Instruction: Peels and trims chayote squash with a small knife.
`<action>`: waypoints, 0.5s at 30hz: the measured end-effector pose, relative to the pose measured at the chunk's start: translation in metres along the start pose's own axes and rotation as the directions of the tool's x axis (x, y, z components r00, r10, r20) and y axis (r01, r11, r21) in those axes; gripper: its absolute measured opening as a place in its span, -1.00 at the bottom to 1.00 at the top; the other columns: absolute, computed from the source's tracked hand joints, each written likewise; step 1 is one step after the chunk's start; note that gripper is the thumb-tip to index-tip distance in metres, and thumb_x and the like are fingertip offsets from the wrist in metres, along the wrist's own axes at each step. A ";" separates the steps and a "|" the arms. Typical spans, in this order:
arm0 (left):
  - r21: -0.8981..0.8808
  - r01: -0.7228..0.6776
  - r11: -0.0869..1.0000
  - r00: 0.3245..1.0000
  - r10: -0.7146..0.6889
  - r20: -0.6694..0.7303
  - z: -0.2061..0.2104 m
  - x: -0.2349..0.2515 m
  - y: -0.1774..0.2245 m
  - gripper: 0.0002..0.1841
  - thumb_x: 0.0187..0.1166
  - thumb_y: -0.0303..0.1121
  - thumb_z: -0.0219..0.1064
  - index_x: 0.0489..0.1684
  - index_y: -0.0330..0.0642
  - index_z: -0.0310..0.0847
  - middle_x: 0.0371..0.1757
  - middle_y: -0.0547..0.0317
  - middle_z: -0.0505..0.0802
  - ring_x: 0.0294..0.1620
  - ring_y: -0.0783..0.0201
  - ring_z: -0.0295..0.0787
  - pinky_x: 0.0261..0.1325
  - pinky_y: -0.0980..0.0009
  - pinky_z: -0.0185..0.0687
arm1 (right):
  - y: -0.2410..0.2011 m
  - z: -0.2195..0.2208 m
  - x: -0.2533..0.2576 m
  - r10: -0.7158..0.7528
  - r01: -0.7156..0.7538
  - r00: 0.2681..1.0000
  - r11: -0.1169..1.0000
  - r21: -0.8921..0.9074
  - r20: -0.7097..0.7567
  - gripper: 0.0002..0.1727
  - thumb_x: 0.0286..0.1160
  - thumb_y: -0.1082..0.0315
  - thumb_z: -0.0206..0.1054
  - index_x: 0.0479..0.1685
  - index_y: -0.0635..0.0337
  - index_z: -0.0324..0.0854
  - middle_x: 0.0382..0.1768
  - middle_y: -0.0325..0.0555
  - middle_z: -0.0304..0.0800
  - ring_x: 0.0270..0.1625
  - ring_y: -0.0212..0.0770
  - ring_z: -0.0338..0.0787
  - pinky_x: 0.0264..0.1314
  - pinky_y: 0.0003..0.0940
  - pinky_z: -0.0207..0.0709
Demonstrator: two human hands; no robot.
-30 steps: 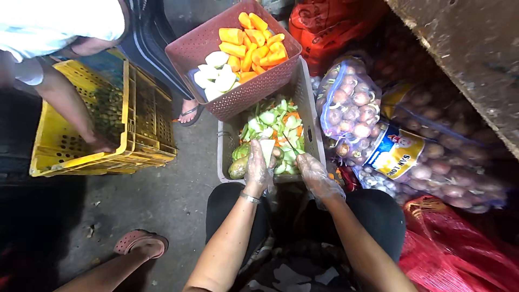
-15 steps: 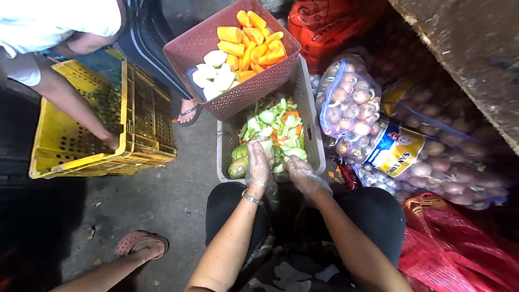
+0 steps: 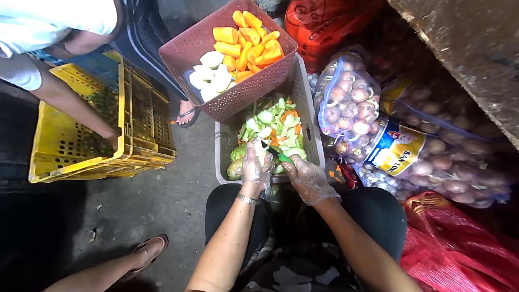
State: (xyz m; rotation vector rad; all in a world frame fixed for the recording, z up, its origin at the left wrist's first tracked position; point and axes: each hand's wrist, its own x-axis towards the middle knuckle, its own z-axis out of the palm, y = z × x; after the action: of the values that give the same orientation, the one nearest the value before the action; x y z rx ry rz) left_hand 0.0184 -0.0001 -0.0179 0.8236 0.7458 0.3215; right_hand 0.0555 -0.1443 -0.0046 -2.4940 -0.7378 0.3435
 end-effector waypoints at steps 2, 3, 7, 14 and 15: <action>-0.029 0.035 0.999 0.999 -0.034 0.040 0.000 -0.001 0.001 -0.41 0.89 0.08 -0.43 -0.37 -0.03 0.41 -0.78 0.36 0.40 -0.84 0.49 0.24 -0.74 0.63 0.24 | 0.002 -0.010 0.018 0.207 -0.210 0.953 0.978 -0.011 0.220 -0.38 0.88 -0.13 -0.09 0.33 0.24 0.60 -0.03 0.30 0.84 0.12 0.32 0.84 0.16 0.31 0.63; -0.056 0.064 0.996 0.996 -0.061 0.059 0.000 -0.003 0.002 -0.41 0.89 0.08 -0.44 -0.39 -0.03 0.39 -0.79 0.37 0.39 -0.85 0.49 0.23 -0.75 0.63 0.23 | 0.011 -0.009 0.030 0.294 -0.313 0.902 0.950 0.010 0.317 -0.38 0.90 -0.13 -0.15 0.42 0.22 0.54 0.14 0.32 0.79 0.28 0.32 0.78 0.31 0.34 0.55; -0.119 0.148 0.982 0.989 -0.146 0.020 0.001 -0.001 0.008 -0.36 0.85 0.18 -0.42 -0.47 -0.02 0.37 -0.79 0.36 0.39 -0.84 0.45 0.24 -0.73 0.58 0.27 | 0.023 -0.001 0.040 0.260 -0.372 0.887 0.891 0.259 0.381 -0.43 0.95 0.04 -0.17 0.42 0.31 0.57 0.31 0.30 0.70 0.44 0.18 0.66 0.53 0.19 0.41; 0.001 0.066 0.998 0.997 -0.066 -0.031 0.002 -0.001 0.007 -0.56 0.87 0.05 -0.16 -0.13 -0.04 0.50 -0.67 0.33 0.53 -0.83 0.52 0.26 -0.74 0.64 0.27 | 0.006 0.007 0.001 -0.067 0.039 0.993 0.964 0.263 0.097 -0.45 0.84 0.01 -0.03 0.07 0.33 0.71 -0.27 0.19 0.82 -0.12 0.15 0.85 0.01 0.14 0.66; 0.010 0.059 0.998 0.998 -0.059 -0.036 0.001 -0.001 0.006 -0.62 0.88 0.02 -0.15 0.02 -0.03 0.48 -0.65 0.33 0.50 -0.81 0.51 0.26 -0.72 0.63 0.29 | 0.007 0.008 0.000 -0.065 0.037 0.991 0.972 0.231 0.115 -0.43 0.85 -0.02 -0.05 0.08 0.33 0.70 -0.27 0.20 0.82 -0.11 0.16 0.85 0.02 0.15 0.66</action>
State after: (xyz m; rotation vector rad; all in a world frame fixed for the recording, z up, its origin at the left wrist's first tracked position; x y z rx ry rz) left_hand 0.0187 0.0028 -0.0126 0.8066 0.8041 0.2796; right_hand 0.0558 -0.1459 -0.0149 -2.2494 -0.7634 0.5351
